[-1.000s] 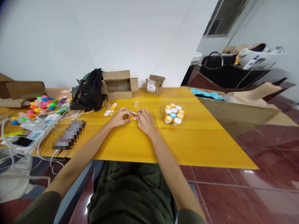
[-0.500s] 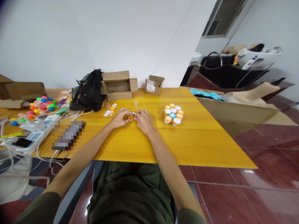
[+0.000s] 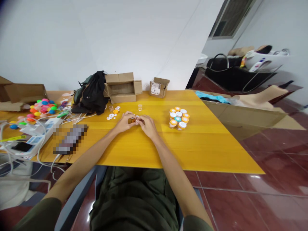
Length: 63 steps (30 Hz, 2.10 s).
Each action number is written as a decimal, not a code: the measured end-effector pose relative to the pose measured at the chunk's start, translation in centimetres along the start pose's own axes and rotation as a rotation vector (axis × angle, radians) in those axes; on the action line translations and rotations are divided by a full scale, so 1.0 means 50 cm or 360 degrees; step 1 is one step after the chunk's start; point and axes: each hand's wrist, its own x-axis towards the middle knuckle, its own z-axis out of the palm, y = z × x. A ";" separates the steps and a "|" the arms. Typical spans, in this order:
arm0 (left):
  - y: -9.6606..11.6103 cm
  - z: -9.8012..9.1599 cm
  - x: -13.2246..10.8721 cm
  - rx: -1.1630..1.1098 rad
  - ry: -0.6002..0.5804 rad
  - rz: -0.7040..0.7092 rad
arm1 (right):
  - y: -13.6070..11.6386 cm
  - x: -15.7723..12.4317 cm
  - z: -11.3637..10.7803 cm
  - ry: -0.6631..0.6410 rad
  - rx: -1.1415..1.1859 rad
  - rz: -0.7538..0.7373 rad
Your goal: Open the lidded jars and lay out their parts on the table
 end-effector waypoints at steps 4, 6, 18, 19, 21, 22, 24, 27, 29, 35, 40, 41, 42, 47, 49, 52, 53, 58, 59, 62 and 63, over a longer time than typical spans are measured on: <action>-0.002 0.002 0.000 0.0003 0.0011 -0.0005 | -0.002 0.001 0.000 0.0009 0.0111 0.0017; -0.002 0.002 0.000 0.0008 0.0009 -0.0013 | -0.003 0.002 0.001 0.0011 0.0145 0.0027; -0.004 0.002 0.002 0.0023 0.0001 -0.0024 | 0.003 -0.002 0.005 0.0096 0.0153 0.0071; -0.004 0.001 0.002 0.0024 0.0004 -0.0023 | 0.004 -0.002 0.004 0.0102 0.0125 0.0065; -0.003 0.000 0.002 0.0027 0.0004 -0.0018 | 0.004 -0.002 0.000 0.0111 0.0040 0.0045; -0.002 -0.001 0.002 0.0032 0.0007 -0.0017 | 0.005 -0.003 -0.002 0.0114 -0.0016 0.0030; -0.001 -0.003 0.003 0.0049 0.0016 -0.0015 | 0.006 -0.004 -0.008 0.0107 -0.0139 -0.0008; 0.000 -0.005 0.003 0.0081 0.0024 -0.0015 | 0.011 -0.006 -0.013 0.0067 -0.0293 -0.0065; -0.001 -0.006 0.003 0.0100 0.0027 -0.0023 | 0.017 -0.007 -0.012 0.0034 -0.0361 -0.0091; -0.007 -0.003 0.001 0.0113 0.0004 -0.0011 | 0.031 -0.008 -0.004 -0.0009 -0.0412 -0.0133; -0.004 -0.003 0.000 0.0093 -0.0024 0.0010 | 0.028 -0.004 -0.010 -0.0007 -0.0363 -0.0107; -0.002 -0.004 -0.001 0.0092 -0.0034 0.0013 | 0.028 -0.003 -0.012 0.0000 -0.0355 -0.0100; -0.001 -0.004 -0.001 0.0091 -0.0044 0.0017 | 0.028 -0.003 -0.013 0.0009 -0.0346 -0.0095; 0.003 -0.007 -0.002 0.0092 -0.0093 0.0021 | 0.034 -0.003 -0.012 0.0046 -0.0317 -0.0098; 0.003 -0.007 -0.003 0.0096 -0.0106 0.0017 | 0.035 -0.003 -0.011 0.0058 -0.0328 -0.0093; 0.002 -0.007 -0.003 0.0110 -0.0124 0.0013 | 0.034 -0.003 -0.012 0.0074 -0.0366 -0.0073; 0.002 -0.007 -0.003 0.0119 -0.0132 0.0013 | 0.033 -0.003 -0.013 0.0083 -0.0380 -0.0063; 0.002 -0.007 -0.002 0.0192 -0.0168 0.0014 | 0.037 -0.003 -0.021 0.0164 -0.0446 0.0032; 0.002 -0.007 -0.002 0.0204 -0.0168 0.0014 | 0.040 -0.004 -0.022 0.0179 -0.0454 0.0057; 0.001 -0.007 -0.003 0.0217 -0.0164 0.0017 | 0.048 -0.006 -0.019 0.0187 -0.0454 0.0121; 0.000 -0.006 -0.003 0.0216 -0.0160 0.0019 | 0.051 -0.006 -0.017 0.0181 -0.0450 0.0135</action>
